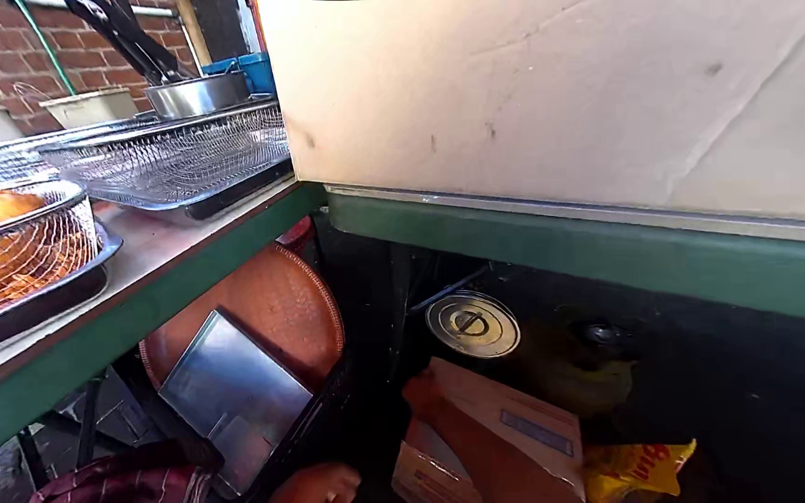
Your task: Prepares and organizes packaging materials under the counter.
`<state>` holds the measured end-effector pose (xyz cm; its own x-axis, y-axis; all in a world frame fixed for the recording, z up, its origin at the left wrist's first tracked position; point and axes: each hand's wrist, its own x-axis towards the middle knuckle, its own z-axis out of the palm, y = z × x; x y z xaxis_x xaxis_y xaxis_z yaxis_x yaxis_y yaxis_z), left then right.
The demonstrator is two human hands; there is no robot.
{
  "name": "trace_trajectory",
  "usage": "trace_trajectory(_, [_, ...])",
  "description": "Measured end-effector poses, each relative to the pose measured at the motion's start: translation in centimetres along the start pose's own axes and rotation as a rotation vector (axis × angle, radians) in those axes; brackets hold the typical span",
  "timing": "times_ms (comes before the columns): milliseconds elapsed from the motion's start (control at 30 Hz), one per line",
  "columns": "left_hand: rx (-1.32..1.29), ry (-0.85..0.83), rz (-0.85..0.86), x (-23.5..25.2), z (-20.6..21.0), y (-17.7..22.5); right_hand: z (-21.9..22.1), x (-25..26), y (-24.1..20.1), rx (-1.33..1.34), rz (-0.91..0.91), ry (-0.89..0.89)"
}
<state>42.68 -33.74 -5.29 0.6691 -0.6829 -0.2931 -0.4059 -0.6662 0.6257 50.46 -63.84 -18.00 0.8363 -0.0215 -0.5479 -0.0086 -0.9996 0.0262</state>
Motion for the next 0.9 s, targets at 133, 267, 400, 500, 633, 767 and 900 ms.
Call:
trace_trajectory(133, [-0.434, 0.049, -0.132, 11.3, 6.0, -3.3, 0.0, 0.2, 0.3, 0.024, -0.01, -0.024])
trace_trajectory(267, [-0.476, 0.038, -0.263, 17.9, 9.5, -5.7, -0.4, 0.1, 1.0, 0.052, 0.003, 0.0])
trace_trajectory(400, [-0.506, -0.022, -0.209, 22.0, 12.3, -4.4, 0.7, -0.4, 2.0, 0.141, 0.015, 0.083])
trace_trajectory(500, [-0.404, -0.102, -0.167, 23.9, 13.6, -2.6, 2.2, -0.4, 2.9, 0.201, 0.091, 0.226])
trace_trajectory(633, [-0.551, -0.065, -0.112, 26.2, 15.3, -3.5, 1.1, 0.3, 1.2, 0.167, 0.292, 0.068])
trace_trajectory(767, [-0.567, -0.035, -0.09, 25.3, 15.4, -4.1, -0.7, 2.1, -1.9, 0.042, 0.348, -0.088])
trace_trajectory(900, [-0.44, -0.035, -0.26, 24.6, 14.7, -2.6, -1.5, 4.0, -2.8, -0.017, 0.316, -0.226])
